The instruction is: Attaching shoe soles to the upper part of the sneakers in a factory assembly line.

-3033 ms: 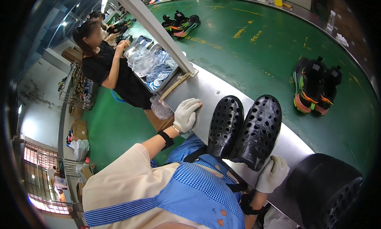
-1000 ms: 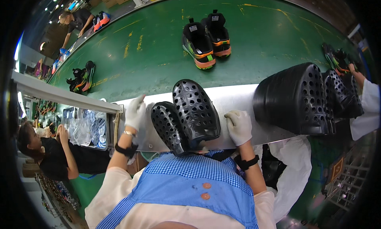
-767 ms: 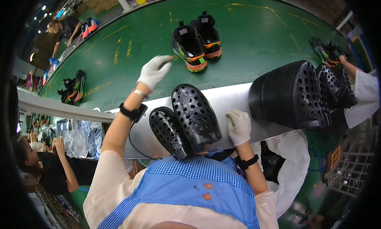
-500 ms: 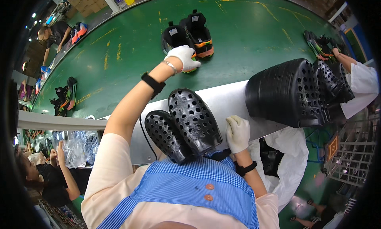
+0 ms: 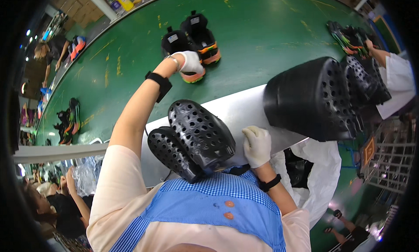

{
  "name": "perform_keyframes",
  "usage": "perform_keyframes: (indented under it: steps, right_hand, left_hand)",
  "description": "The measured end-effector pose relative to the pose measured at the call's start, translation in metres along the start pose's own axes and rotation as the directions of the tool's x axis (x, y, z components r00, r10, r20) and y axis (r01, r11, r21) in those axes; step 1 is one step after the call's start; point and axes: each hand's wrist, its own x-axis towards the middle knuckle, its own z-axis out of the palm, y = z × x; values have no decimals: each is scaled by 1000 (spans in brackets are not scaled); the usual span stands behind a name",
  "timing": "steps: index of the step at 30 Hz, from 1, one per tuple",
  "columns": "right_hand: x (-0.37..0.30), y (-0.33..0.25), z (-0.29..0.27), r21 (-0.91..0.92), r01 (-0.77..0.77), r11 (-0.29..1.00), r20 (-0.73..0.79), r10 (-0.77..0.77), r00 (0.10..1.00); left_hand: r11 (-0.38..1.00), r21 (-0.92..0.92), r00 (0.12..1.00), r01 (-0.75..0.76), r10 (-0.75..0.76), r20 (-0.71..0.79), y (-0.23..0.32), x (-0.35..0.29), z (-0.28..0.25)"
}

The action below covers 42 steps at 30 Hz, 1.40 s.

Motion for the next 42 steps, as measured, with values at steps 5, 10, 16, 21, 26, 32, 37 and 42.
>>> perform_keyframes:
  steps: [5,10,16,21,26,32,37,42]
  right_hand:
    - [-9,6,-10,-21,9,1000,-32,-10,999]
    - [-15,21,-15,16,47,999,-74,-46,996]
    - [-28,29,-11,12,48,999,-81,-47,996]
    - [-29,27,-13,21,27,999,-71,-26,997]
    - [-30,26,-21,47,5,999,-69,-1,998]
    - [-30,29,-14,0,29,1000,-65,-29,997]
    - [-31,32,-17,-34,-8,999,-89,5,996]
    - [-29,24,-10,-44,16,999,-101,-20,995]
  left_hand:
    - [996,29,992,86,-88,90,9,-16,-10]
    - [993,18,966,118,-110,-232,29,-49,-37]
    - [997,-38,947,61,-70,-313,40,-1,-51]
    - [917,-381,993,118,-104,57,39,37,-31]
    - [828,-543,988,137,-77,133,19,55,-21]
    - [822,-546,952,162,14,305,20,42,-9]
    - [816,-553,931,166,55,361,39,50,-17]
    - [807,-563,949,181,8,315,25,50,-4]
